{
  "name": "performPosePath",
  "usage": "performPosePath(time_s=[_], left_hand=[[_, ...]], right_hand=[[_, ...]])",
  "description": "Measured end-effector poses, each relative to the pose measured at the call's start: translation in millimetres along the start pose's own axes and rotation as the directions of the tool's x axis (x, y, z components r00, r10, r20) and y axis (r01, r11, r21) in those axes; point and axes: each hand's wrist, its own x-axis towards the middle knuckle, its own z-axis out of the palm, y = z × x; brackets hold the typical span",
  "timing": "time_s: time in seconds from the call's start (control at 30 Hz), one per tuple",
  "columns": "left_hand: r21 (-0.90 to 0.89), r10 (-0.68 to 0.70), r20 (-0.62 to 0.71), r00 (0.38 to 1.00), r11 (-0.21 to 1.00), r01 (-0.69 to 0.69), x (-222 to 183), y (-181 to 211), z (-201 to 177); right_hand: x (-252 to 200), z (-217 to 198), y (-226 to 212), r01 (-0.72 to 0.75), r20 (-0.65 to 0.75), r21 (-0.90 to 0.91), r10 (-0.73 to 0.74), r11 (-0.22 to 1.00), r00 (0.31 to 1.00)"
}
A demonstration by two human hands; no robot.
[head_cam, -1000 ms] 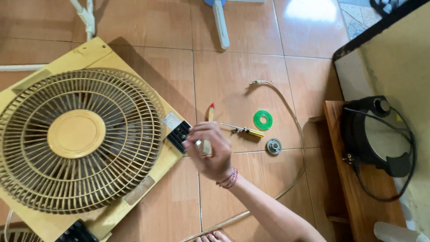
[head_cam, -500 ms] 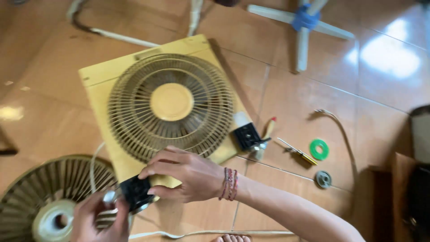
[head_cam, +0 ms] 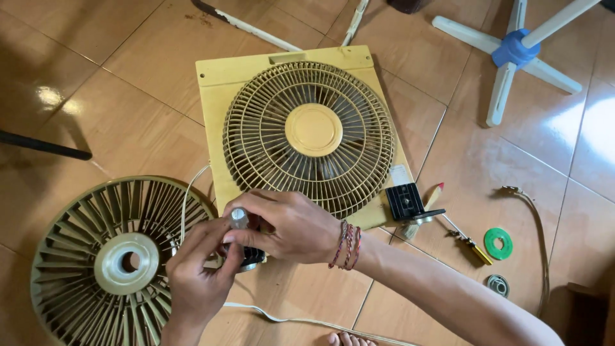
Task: Disassembling a box fan by removing the grille, blades, and internal components using hands and a screwdriver.
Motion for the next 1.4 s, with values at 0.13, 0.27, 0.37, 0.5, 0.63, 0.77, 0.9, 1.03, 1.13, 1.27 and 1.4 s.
performPosePath(time_s=[0.13, 0.27, 0.37, 0.5, 0.63, 0.77, 0.9, 1.03, 1.13, 1.27, 1.4], left_hand=[[0.032, -0.037, 0.025, 0.999, 0.999, 0.036, 1, -12, 1], [0.024, -0.083, 0.062, 0.995, 0.996, 0.082, 4, -16, 3], [0.026, -0.103, 0.073, 0.992, 0.995, 0.101, 5, -18, 4], [0.025, -0.128, 0.067, 0.989, 0.992, 0.127, 7, -18, 6], [0.023, -0.132, 0.073, 0.989, 0.991, 0.13, 7, -20, 5], [-0.001, -0.164, 0.098, 0.982, 0.986, 0.165, 6, -22, 6], [0.051, -0.16, 0.126, 0.979, 0.987, 0.155, 4, -25, 5], [0.096, -0.09, 0.169, 0.982, 0.993, 0.074, 4, -19, 7], [0.166, 0.107, 0.175, 0.979, 0.977, -0.136, 10, -12, 13], [0.308, 0.391, 0.267, 0.881, 0.831, -0.463, 25, 8, 34], [0.296, 0.579, 0.26, 0.773, 0.714, -0.635, 43, 41, 70]], right_hand=[[-2, 9, 5, 0.001, -0.048, 0.013, 0.0, 1.0, 0.999], [0, 11, 9, -0.011, -0.069, -0.007, 0.011, 1.0, 0.998], [4, 9, 9, -0.007, -0.072, 0.005, 0.007, 1.0, 0.997], [8, 8, 10, -0.002, -0.071, 0.015, 0.003, 1.0, 0.997], [8, 8, 12, -0.007, -0.069, 0.02, 0.008, 1.0, 0.998], [9, 10, 15, -0.027, -0.048, 0.01, 0.028, 1.0, 0.998], [8, 12, 17, -0.047, -0.018, -0.058, 0.046, 0.997, 0.999], [3, -2, 12, -0.076, 0.012, -0.041, 0.077, 0.996, 0.997], [-9, -20, 15, -0.158, 0.09, -0.061, 0.163, 0.986, 0.982], [-44, -34, 28, -0.254, 0.15, -0.026, 0.255, 0.967, 0.955], [-94, -58, 43, -0.394, 0.087, 0.256, 0.385, 0.883, 0.919]])
